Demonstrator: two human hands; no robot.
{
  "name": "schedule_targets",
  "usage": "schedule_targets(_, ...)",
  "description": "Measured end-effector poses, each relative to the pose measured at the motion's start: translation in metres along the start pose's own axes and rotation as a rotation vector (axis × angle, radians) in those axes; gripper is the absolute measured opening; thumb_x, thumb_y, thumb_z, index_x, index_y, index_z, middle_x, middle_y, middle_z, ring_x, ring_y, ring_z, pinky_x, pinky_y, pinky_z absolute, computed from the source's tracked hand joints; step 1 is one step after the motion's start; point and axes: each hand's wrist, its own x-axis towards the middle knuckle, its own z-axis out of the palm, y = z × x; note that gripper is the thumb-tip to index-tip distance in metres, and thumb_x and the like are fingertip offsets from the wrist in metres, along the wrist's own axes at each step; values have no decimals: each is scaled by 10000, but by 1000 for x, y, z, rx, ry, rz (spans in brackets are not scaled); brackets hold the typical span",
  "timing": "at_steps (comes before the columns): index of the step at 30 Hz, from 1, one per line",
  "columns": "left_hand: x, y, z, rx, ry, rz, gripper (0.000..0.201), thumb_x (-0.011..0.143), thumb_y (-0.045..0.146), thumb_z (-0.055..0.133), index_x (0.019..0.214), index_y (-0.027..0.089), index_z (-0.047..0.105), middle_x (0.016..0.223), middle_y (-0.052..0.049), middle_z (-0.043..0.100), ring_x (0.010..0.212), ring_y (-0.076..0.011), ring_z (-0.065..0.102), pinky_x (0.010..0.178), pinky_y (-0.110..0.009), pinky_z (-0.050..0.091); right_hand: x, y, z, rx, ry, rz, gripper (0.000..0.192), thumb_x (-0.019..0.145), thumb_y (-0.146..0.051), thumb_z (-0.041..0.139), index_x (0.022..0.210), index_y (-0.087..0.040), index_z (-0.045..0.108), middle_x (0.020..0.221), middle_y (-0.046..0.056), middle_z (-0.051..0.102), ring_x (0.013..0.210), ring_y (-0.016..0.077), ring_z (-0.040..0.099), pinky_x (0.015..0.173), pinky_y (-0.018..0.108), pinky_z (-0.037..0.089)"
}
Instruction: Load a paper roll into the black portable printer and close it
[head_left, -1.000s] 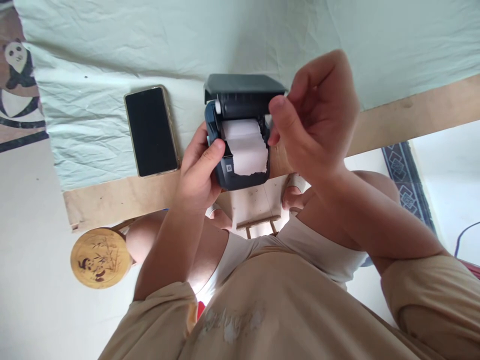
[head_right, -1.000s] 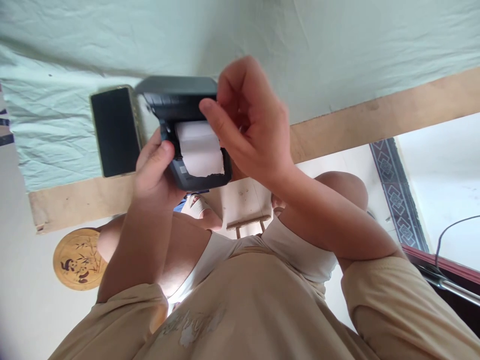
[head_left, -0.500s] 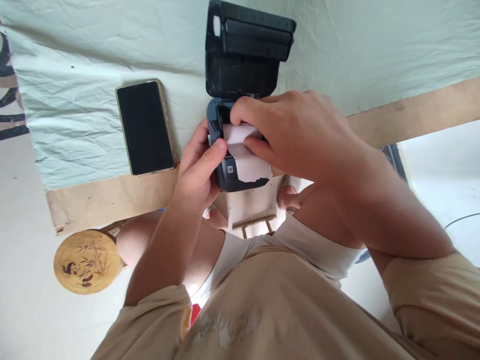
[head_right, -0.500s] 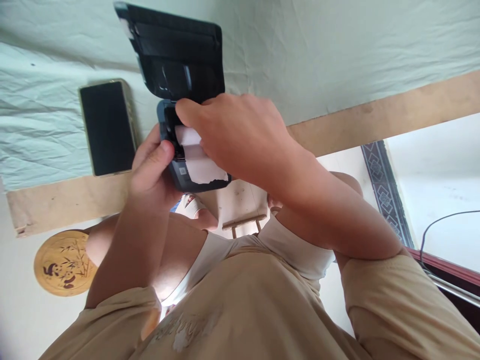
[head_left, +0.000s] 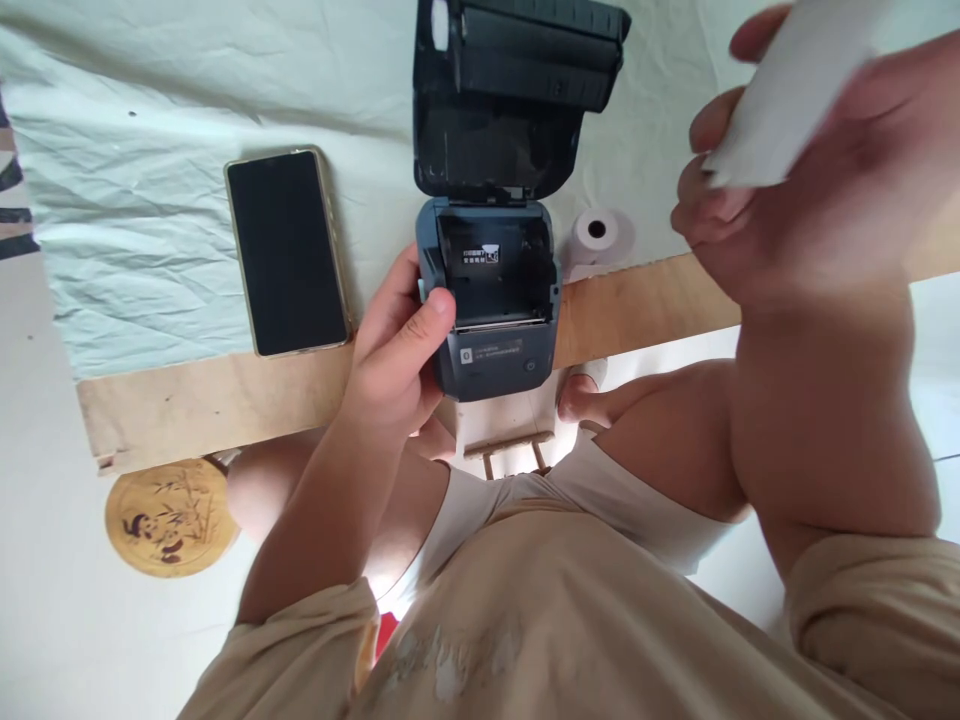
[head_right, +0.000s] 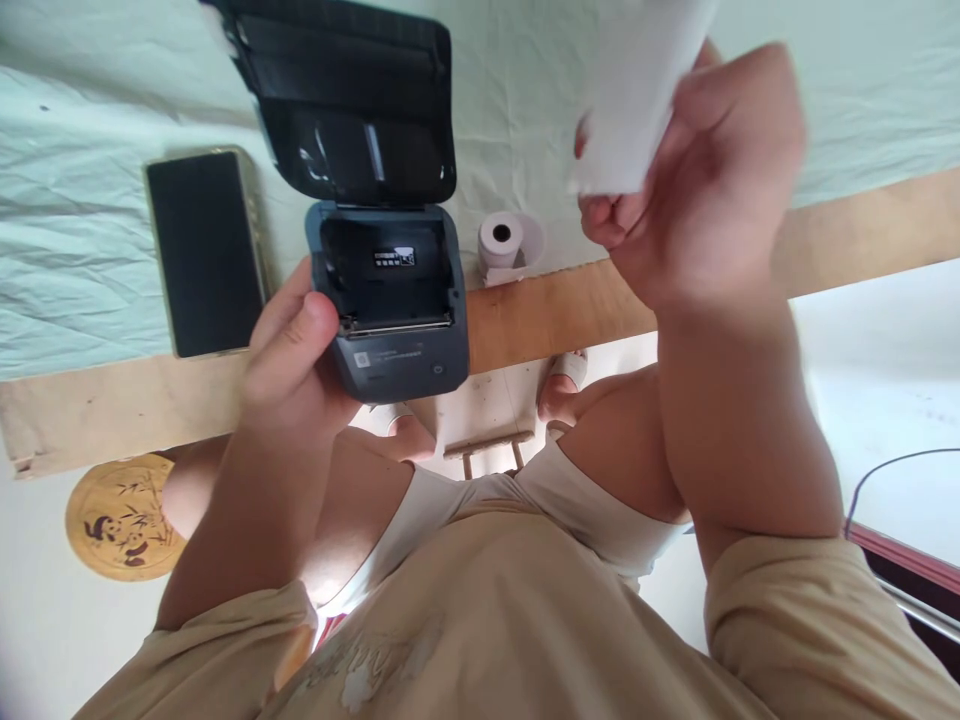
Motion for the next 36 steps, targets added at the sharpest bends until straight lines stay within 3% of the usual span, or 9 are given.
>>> schedule_targets(6,3,-2,-4,-54,-29,9,382,818,346,639,1131,131,594,892,-24,666,700,-99,658,550,-186,543,4,47,-2,12,214,-76,203,844,-420,506,957,-254,480,813,2,517,624,108,504,591,301,461)
schedule_targets(10,3,-4,-7,-20,-27,4,408,826,377,622,1163,150,587,858,-22,660,707,-120,682,492,-178,534,2,51,-7,-302,168,-148,265,800,-399,583,1021,-258,542,1042,38,605,984,198,592,831,381,503)
schedule_targets(14,4,-5,-8,18,-38,13,400,838,402,594,1151,153,593,875,-42,683,759,-163,708,389,-150,454,1,52,-10,-397,116,-49,360,766,-312,617,1112,-310,519,1095,3,616,1006,215,614,898,430,510)
schedule_targets(16,4,-6,-7,11,-40,37,388,839,384,596,1143,143,601,906,-42,693,790,-164,712,478,-184,534,0,53,-11,-410,83,-21,454,742,-266,624,1175,-307,493,1152,6,619,1058,235,615,947,459,500)
schedule_targets(19,4,-6,-5,7,-22,53,363,851,353,584,1141,136,608,972,-44,701,887,-178,714,740,-287,626,-7,43,-10,-333,209,-237,531,729,-182,557,1252,-245,488,1260,52,571,1203,235,552,1035,434,460)
schedule_targets(21,4,-6,-4,18,-24,51,361,854,355,579,1143,140,609,992,-48,704,957,-200,708,844,-339,620,-13,30,-5,-258,313,-387,465,750,-183,508,1213,-217,536,1198,74,582,1143,218,566,994,401,474)
schedule_targets(24,4,-5,-3,31,-26,53,368,847,365,585,1140,144,614,998,-58,706,1064,-243,682,921,-395,599,-20,12,13,-210,230,-492,361,801,-231,502,1159,-228,543,1080,69,606,1008,184,589,882,364,517)
schedule_targets(29,3,-5,-2,41,2,75,369,843,368,591,1138,148,617,992,-64,709,1167,-262,635,998,-427,559,-21,9,46,-330,22,-287,339,824,-265,535,1160,-219,517,1124,84,541,1007,170,571,855,340,560)
schedule_targets(36,1,-4,-3,12,-22,42,367,836,366,603,1136,154,610,988,-63,697,1187,-278,623,1012,-467,549,-18,16,47,-340,51,-186,372,803,-272,585,1170,-286,531,1017,65,536,955,187,571,845,380,556)
